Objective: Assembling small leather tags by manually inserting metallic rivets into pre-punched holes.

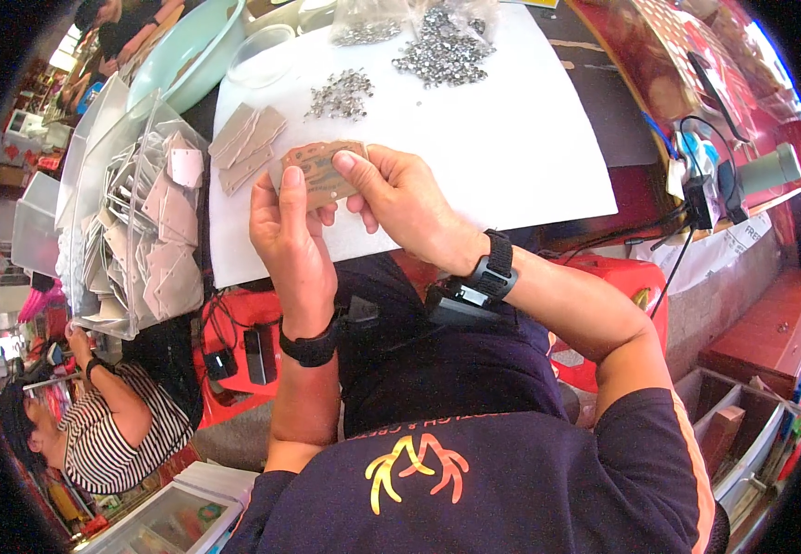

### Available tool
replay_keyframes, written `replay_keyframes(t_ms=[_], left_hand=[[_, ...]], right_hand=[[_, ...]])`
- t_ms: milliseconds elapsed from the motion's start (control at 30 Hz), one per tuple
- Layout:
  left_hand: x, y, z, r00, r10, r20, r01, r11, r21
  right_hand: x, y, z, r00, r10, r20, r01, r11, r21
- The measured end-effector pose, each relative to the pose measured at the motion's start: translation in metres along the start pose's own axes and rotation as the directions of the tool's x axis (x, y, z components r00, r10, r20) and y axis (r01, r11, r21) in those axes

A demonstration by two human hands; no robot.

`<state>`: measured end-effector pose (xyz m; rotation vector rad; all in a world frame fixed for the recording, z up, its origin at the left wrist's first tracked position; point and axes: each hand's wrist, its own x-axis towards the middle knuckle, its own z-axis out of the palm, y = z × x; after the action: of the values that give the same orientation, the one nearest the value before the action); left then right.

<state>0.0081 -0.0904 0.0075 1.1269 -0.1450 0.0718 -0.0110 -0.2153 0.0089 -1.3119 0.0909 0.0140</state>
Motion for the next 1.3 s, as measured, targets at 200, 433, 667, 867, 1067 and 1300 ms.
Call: replay_keyframes(t_ms=[200, 433, 667, 867, 1067, 1300], left_hand=[[-0.004, -0.003, -0.003, 1.000, -0.018, -0.021, 0.019, 0.999, 0.040], [-0.006, -0.008, -0.005, 0.995, 0.034, -0.092, -0.032, 0.999, 0.020], [-0.005, -0.006, -0.029, 0.996, -0.043, -0.077, 0.041, 0.999, -0.020], [-0.009, -0.003, -0.032, 0.996, -0.087, -0.017, 0.087, 0.996, -0.016], [-0.014, 0.002, -0.032, 0.995, -0.100, 0.013, 0.100, 0.995, -0.005], [-0.015, -0.002, -0.037, 0.994, -0.098, 0.044, 0.099, 0.995, -0.004]], right_hand=[[0.000, 0.003, -0.003, 0.999, 0.041, -0.002, -0.041, 0.998, -0.057], [-0.002, 0.001, 0.001, 0.998, 0.030, 0.061, -0.025, 0.997, -0.072], [0.014, -0.031, -0.039, 0.972, 0.118, 0.205, 0.006, 0.855, -0.519], [0.069, -0.060, -0.105, 0.972, -0.178, 0.155, 0.224, 0.486, -0.845], [0.090, -0.054, -0.105, 0.939, -0.183, 0.290, 0.330, 0.244, -0.912], [0.105, -0.033, -0.067, 0.960, -0.092, 0.264, 0.279, 0.215, -0.936]])
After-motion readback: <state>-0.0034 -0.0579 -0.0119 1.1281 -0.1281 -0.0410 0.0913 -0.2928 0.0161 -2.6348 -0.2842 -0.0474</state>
